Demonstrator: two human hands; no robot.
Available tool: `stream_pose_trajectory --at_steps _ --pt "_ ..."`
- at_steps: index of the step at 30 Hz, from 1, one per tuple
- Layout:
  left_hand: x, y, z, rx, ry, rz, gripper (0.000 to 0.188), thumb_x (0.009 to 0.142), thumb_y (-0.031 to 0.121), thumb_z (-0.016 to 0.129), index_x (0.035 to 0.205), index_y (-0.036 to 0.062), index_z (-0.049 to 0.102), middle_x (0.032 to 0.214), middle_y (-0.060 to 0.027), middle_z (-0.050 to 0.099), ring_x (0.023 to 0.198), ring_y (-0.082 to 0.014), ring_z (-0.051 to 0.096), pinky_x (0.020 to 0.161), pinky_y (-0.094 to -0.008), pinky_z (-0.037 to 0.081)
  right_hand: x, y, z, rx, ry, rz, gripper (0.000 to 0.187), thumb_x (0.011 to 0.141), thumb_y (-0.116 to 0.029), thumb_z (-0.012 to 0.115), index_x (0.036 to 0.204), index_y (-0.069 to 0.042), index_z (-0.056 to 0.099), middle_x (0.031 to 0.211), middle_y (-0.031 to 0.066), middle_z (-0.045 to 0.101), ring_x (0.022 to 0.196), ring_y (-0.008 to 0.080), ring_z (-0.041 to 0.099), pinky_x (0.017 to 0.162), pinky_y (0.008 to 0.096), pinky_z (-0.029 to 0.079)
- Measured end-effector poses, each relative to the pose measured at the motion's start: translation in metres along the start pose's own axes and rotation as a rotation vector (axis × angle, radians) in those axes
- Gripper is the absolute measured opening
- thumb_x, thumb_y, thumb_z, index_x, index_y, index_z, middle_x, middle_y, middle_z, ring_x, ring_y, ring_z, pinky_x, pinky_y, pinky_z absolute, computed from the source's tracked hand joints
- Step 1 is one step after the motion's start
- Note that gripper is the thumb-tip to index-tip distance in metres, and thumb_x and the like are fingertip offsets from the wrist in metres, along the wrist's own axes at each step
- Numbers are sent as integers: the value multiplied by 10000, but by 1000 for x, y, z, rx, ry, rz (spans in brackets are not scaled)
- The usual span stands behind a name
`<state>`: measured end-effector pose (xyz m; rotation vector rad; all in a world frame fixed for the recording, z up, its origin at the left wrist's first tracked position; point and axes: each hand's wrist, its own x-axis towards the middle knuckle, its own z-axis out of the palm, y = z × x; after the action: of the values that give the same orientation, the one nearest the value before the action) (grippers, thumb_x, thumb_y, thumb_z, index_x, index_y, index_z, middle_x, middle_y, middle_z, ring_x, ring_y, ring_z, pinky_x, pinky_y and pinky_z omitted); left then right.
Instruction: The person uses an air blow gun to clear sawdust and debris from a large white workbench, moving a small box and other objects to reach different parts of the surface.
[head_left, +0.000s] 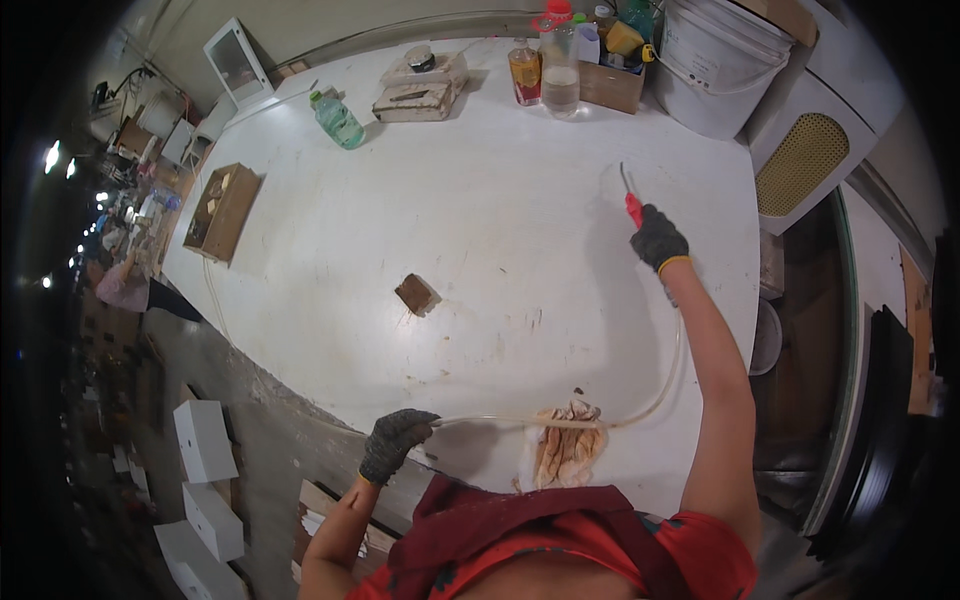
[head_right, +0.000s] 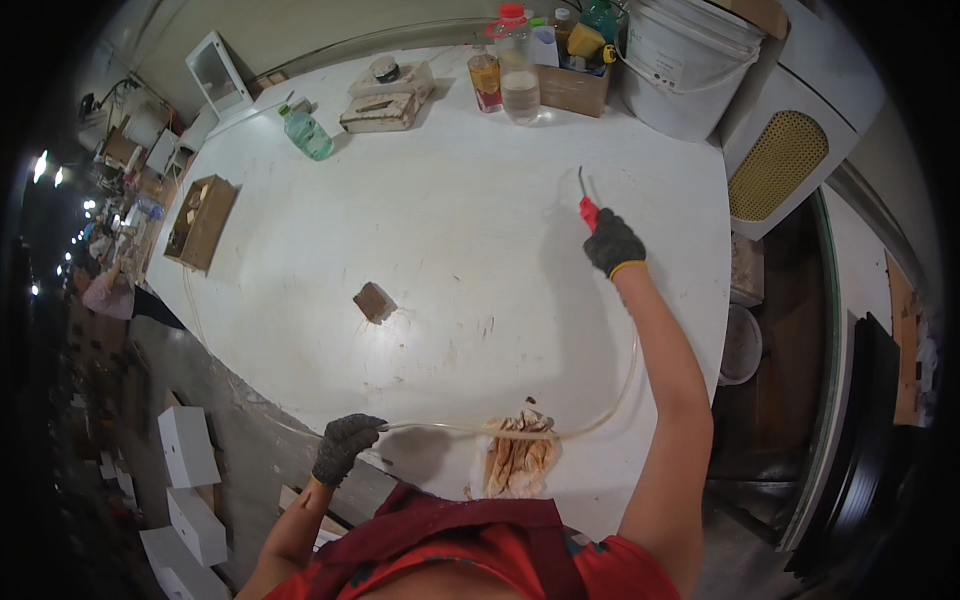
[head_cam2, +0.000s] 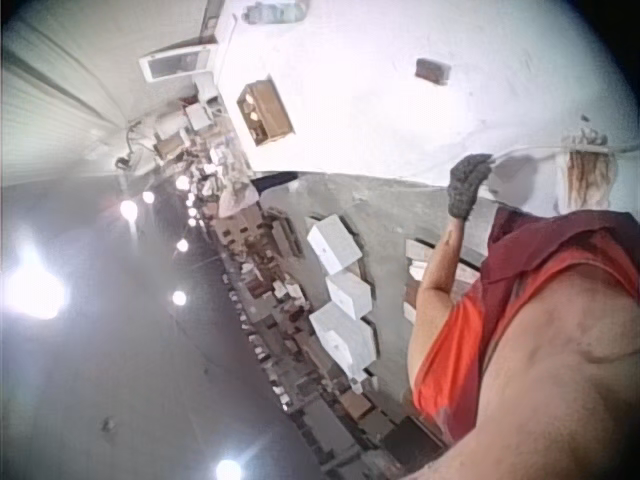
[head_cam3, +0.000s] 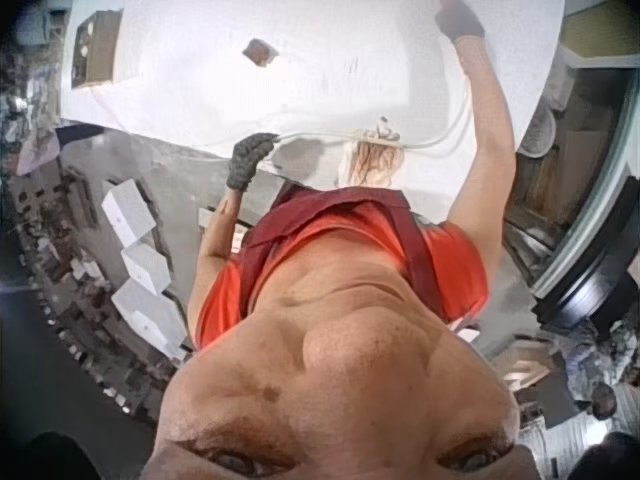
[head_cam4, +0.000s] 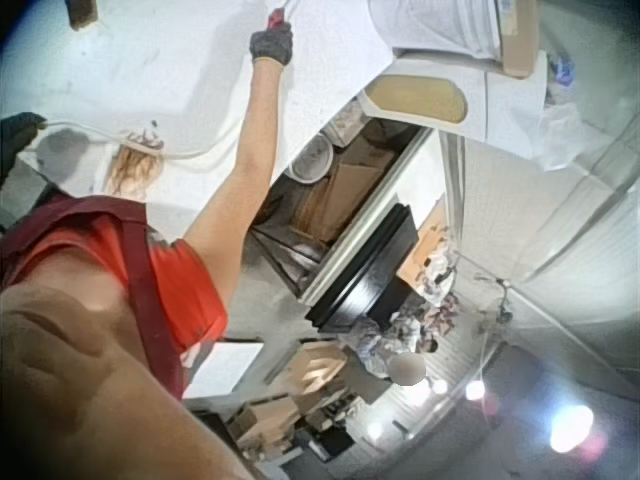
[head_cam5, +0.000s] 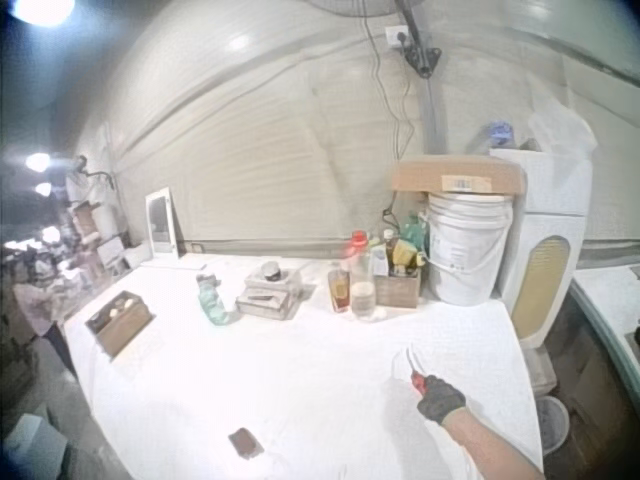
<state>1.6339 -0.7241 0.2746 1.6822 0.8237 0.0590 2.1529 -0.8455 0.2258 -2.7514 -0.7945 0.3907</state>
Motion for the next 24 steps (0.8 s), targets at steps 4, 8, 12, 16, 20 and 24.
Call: stream_pose_trajectory --at_steps 4,8,12,16,20,24 --pt "-12 -11 -9 11 -13 58 210 817 77 631 1010 28 695 845 -103 659 750 -167 613 711 -298 502 -67 -6 10 -34 -121 8 475 766 -196 538 1218 -71 457 1220 217 548 1136 384 535 960 462 435" --pt "-30 -13 -23 36 -97 99 204 824 58 630 1015 27 695 823 -89 653 753 -155 607 695 -306 502 -117 60 30 -59 25 129 568 742 -178 557 1284 -63 429 1266 207 527 1165 381 517 971 455 428" --pt "-47 -37 -24 31 -153 29 217 830 52 628 1037 31 689 825 -82 652 725 -140 603 673 -296 501 -174 95 1 -77 -33 430 584 729 -176 580 1277 -42 427 1260 217 527 1164 382 518 969 453 428" --pt "-51 -43 -29 78 -192 140 228 809 48 630 1028 31 690 792 -82 634 691 -137 588 631 -305 484 -232 98 23 -80 1 135 711 769 -249 598 1385 0 348 1370 239 435 1279 355 420 1067 403 347" --pt "-55 -42 -40 120 -210 137 232 780 75 632 998 21 694 724 -71 583 642 -141 556 585 -284 448 -276 4 49 30 -235 -111 702 785 -254 562 1415 -44 334 1434 176 388 1323 301 377 1098 377 302" --pt "-60 -41 -50 111 -203 117 234 765 83 634 980 18 702 728 -71 599 654 -144 564 599 -287 456 -281 34 72 -66 -72 96 678 768 -247 535 1386 -22 366 1377 202 444 1252 328 457 1053 388 361"
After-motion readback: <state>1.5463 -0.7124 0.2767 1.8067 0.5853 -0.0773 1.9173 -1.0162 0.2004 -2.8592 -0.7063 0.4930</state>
